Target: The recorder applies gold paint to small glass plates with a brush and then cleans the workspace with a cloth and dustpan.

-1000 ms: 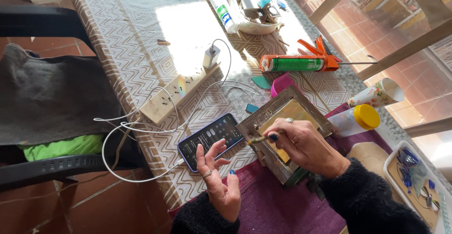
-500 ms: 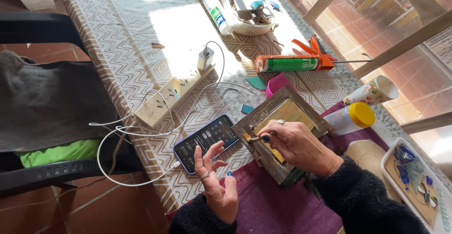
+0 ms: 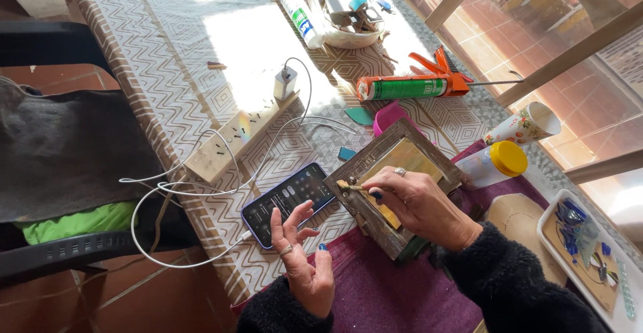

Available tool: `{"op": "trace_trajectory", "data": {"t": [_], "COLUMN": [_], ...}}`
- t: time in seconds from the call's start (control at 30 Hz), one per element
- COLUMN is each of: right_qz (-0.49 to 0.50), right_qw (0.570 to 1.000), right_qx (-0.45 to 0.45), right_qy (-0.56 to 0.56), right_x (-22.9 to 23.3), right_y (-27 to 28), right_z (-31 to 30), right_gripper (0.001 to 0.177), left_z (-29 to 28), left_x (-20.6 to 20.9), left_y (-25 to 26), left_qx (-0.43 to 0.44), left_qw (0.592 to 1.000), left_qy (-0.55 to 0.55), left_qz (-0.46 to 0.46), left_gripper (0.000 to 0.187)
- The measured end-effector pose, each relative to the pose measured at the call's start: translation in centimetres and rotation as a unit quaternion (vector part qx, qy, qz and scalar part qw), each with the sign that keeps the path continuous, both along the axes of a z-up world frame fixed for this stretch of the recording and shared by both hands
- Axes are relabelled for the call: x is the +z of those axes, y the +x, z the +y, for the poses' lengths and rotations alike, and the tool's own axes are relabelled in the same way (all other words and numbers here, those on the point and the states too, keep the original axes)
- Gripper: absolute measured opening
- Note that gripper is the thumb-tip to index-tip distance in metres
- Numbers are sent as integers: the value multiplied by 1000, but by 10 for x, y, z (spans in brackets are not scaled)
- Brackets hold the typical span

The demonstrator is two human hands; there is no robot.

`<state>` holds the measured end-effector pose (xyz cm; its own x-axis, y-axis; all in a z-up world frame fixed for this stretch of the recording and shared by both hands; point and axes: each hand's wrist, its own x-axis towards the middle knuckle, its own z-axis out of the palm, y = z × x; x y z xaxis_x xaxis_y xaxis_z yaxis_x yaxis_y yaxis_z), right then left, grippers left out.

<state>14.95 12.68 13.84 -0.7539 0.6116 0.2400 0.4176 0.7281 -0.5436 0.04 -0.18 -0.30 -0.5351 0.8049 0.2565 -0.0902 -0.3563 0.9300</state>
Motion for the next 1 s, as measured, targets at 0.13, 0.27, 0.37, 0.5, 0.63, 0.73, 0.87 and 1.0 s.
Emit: {"op": "trace_trajectory", "data": {"t": [0.13,0.27,0.37,0.5,0.63,0.73,0.87,1.0], "right_qz": [-36,-37,-59,-140,-104,-77,-66,32], "right_qw": [999,998,996,984,990,987,992,992], "right_qx": [10,10,15,-20,-8,-9,-34,-53], "right_qy": [-10,-52,-66,-107,-97,-142,-103,-112], "right_x": [-5,-3,0,12,20,14,-2,0], "right_y": [25,56,77,89,68,44,27,23], "right_z": [-11,-28,-36,-36,-20,-8,6,1], "right_gripper": [13,15,13,13,17,16,14,13], "left_z": [1,2,0,1,0,1,1,-1], "left_x": [1,-1,-1,0,0,0,2,-1], "left_y": [1,2,2,1,1,1,1,1], "left_qx": [2,4,6,5,2,2,1,-3], "left_qw": [1000,1000,1000,1000,1000,1000,1000,1000], "left_qy": [-2,8,7,0,-1,1,-4,-6], "left_qz": [4,3,4,8,10,19,19,20], "left_gripper": [101,101,101,100,101,102,101,102]}}
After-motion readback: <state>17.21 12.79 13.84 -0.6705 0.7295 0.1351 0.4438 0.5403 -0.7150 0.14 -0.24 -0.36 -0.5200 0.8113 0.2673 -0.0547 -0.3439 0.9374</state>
